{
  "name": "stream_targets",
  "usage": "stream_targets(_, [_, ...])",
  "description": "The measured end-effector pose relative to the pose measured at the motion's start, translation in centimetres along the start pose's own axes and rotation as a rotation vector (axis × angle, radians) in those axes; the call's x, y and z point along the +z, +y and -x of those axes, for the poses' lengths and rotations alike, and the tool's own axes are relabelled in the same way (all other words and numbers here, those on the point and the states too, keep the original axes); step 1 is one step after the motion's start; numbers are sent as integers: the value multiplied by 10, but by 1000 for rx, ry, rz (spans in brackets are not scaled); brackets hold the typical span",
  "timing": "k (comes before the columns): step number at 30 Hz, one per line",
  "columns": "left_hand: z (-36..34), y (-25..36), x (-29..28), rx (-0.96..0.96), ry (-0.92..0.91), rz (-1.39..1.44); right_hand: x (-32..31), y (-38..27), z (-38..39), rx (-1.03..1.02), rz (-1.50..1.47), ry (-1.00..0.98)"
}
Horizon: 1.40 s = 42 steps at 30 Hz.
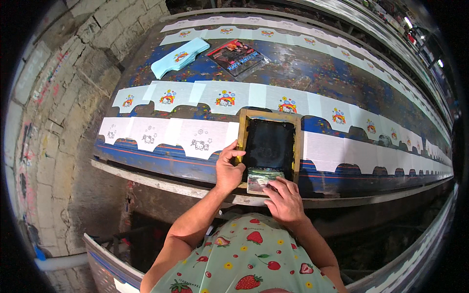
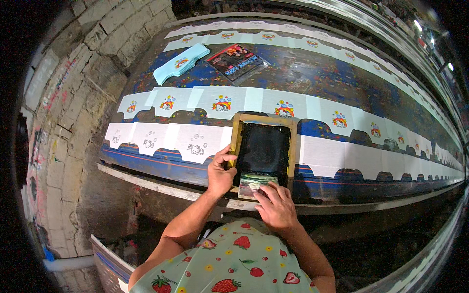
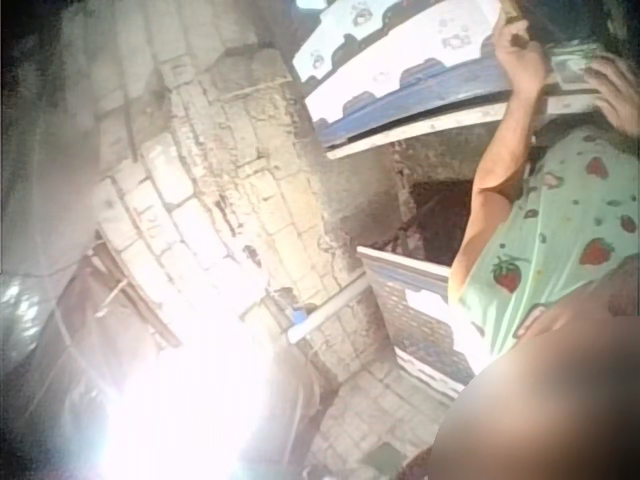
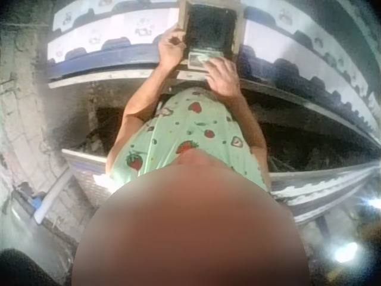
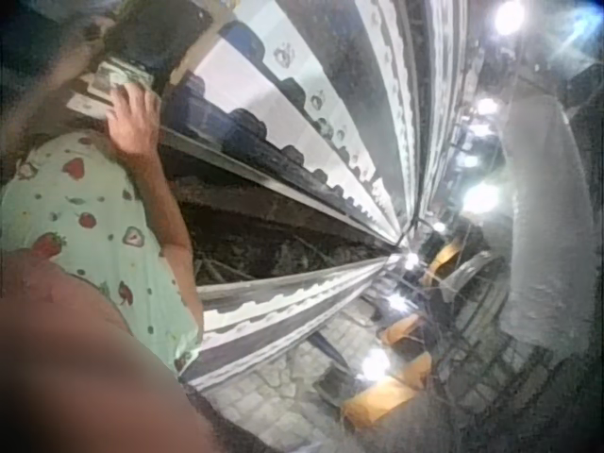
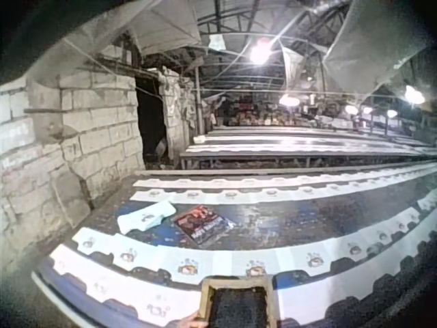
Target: The person uses a squeegee to spread black ink evenly across a screen-printing frame. They repeatedly move the squeegee back and forth over the mesh, then lift the frame to inspect the ink distribution. The process is repeated multiple times on the same frame.
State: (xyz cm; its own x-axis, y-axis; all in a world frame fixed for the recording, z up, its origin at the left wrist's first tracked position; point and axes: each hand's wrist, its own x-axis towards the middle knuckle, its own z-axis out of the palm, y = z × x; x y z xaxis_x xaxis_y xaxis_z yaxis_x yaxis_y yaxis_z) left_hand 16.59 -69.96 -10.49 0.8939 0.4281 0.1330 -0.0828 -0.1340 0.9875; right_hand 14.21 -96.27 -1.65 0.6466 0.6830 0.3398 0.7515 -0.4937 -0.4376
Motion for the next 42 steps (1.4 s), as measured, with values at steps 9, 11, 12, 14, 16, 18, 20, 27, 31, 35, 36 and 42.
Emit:
stream_targets(9, [-1, -5, 3, 76, 28, -96, -26, 8, -45, -70, 157, -226])
stream_targets(11, [-1, -2, 3, 56, 11, -106, -41, 18, -61, -29, 95, -282])
stream_targets(12, [0, 0, 3, 47, 3, -102, -49, 25, -72, 6, 73, -380])
stream_targets(14, [1, 4, 4, 62, 5, -120, -62, 38, -91, 58, 1, -474])
stream_targets(16, [1, 7, 5, 47, 5, -142, -66, 52, -112, 76, -10, -471])
stream_targets(18, [2, 8, 4, 52, 2, -165, -65, 64, -129, 93, 5, -453])
stream_targets(20, [1, 8, 4, 54, -6, -153, -59, 77, -147, 76, 48, -370])
stream_targets(27, [2, 6, 2, 76, -4, -123, -39, 107, -183, 123, 109, -254])
stream_targets(31, [-5, 6, 1, -39, -7, 93, -40, 103, -185, 176, 125, -284])
stream_targets(35, [-9, 15, -1, -93, -28, 183, -42, 102, -188, 176, 117, -261])
stream_targets(36, [-10, 18, -2, -49, -37, 84, -42, 101, -190, 179, 124, -267])
stream_targets(42, [-7, 24, -7, 22, -70, -230, -48, 92, -186, 137, 71, -207])
